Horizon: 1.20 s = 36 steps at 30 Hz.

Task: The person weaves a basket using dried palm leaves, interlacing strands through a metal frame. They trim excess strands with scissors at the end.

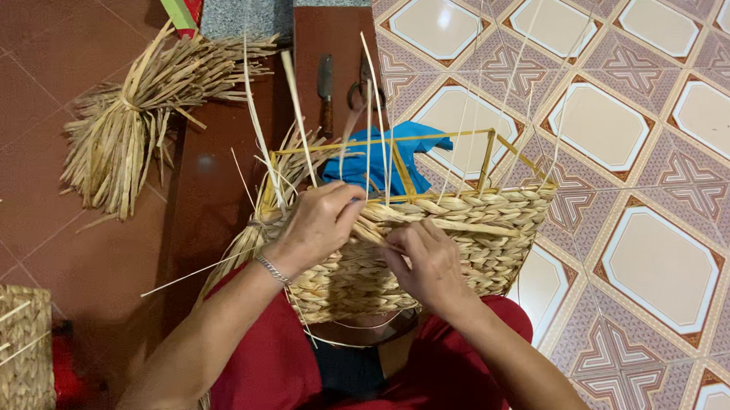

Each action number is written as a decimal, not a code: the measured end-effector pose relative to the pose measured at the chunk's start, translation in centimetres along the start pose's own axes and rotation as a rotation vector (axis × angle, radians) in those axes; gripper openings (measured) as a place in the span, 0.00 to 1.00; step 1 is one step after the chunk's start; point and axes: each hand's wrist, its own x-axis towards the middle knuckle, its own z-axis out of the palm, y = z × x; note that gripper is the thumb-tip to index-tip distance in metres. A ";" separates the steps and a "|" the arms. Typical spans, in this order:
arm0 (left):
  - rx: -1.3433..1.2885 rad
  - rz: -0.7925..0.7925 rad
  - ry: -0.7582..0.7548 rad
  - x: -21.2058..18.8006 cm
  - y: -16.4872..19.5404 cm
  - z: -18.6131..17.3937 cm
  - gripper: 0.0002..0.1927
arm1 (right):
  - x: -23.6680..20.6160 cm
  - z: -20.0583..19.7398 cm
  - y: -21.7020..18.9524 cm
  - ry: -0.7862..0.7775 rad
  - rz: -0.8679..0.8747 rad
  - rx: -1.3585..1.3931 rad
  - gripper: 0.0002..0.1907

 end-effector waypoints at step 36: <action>0.330 0.346 0.069 -2.0 -0.2 0.3 0.03 | 6.3 -2.8 2.6 -0.451 0.431 0.002 0.16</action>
